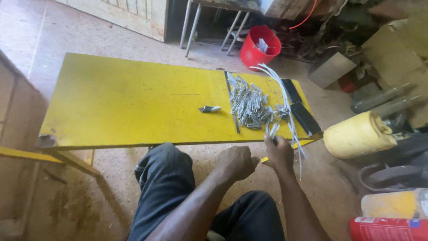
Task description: The person sits and ties a white wire around a small metal object using their hands. They then pick up a long white wire and repeatedly wrap it around a metal rod on the table.
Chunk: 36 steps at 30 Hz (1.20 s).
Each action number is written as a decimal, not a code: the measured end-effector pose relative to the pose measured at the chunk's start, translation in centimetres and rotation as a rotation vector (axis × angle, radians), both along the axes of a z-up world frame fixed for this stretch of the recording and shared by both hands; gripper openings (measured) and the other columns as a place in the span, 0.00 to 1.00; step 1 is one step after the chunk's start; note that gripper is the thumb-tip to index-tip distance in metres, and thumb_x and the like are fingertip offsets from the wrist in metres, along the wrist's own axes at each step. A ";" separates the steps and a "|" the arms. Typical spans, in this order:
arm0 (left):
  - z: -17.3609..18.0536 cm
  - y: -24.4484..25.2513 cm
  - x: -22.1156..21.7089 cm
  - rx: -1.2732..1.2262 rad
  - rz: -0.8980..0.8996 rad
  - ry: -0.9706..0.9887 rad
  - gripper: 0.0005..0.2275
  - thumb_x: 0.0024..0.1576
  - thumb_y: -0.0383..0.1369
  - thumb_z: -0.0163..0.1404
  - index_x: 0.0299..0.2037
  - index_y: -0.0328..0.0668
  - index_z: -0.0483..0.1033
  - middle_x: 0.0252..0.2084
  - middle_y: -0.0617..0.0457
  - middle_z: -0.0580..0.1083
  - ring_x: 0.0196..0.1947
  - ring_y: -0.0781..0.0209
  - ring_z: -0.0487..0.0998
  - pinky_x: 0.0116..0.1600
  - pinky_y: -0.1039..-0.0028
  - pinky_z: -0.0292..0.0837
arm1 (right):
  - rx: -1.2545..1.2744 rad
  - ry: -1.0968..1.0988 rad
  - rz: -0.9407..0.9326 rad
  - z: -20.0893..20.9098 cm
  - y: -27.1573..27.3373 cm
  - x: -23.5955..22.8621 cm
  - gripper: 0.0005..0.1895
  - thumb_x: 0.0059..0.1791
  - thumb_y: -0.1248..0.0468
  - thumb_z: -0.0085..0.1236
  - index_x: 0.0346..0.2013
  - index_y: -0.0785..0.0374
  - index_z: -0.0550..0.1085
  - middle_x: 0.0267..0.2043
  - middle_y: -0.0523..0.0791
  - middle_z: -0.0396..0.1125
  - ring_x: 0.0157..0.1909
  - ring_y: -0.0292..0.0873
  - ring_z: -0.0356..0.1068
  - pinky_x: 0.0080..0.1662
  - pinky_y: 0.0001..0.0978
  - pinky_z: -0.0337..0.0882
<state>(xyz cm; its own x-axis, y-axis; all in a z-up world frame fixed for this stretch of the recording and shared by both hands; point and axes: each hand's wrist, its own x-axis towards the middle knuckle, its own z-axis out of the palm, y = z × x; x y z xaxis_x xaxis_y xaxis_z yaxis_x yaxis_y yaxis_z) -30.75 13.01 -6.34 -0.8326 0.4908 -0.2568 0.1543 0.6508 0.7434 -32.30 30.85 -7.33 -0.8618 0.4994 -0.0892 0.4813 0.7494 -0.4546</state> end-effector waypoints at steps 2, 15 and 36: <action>-0.1 0.4 -0.3 0.026 0.010 -0.023 0.21 0.65 0.47 0.47 0.52 0.36 0.82 0.47 0.34 0.81 0.52 0.35 0.84 0.54 0.44 0.78 | 0.022 -0.026 0.014 1.4 -0.7 -2.5 0.30 0.53 0.36 0.54 0.50 0.57 0.81 0.49 0.53 0.78 0.60 0.59 0.75 0.62 0.53 0.70; 0.3 0.2 -1.3 0.139 0.038 -0.128 0.20 0.67 0.48 0.49 0.53 0.38 0.82 0.45 0.35 0.81 0.50 0.35 0.84 0.49 0.50 0.81 | 0.146 0.296 0.016 -1.8 3.4 -3.8 0.19 0.55 0.51 0.54 0.51 0.59 0.81 0.48 0.55 0.77 0.55 0.63 0.76 0.58 0.60 0.73; -1.6 1.4 -1.1 0.160 -0.022 -0.191 0.19 0.71 0.42 0.48 0.31 0.38 0.80 0.26 0.54 0.76 0.19 0.68 0.65 0.28 0.76 0.62 | 0.169 -0.058 -0.130 -2.6 13.6 -2.2 0.20 0.63 0.53 0.42 0.55 0.61 0.78 0.47 0.48 0.75 0.48 0.46 0.74 0.48 0.42 0.73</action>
<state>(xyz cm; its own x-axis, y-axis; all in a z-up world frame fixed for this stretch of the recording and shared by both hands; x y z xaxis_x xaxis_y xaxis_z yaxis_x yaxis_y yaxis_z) -31.83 14.40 -7.90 -0.7648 0.5556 -0.3263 0.0140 0.5206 0.8537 -34.54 44.46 -9.88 -0.7852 0.6178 -0.0424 0.6003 0.7426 -0.2968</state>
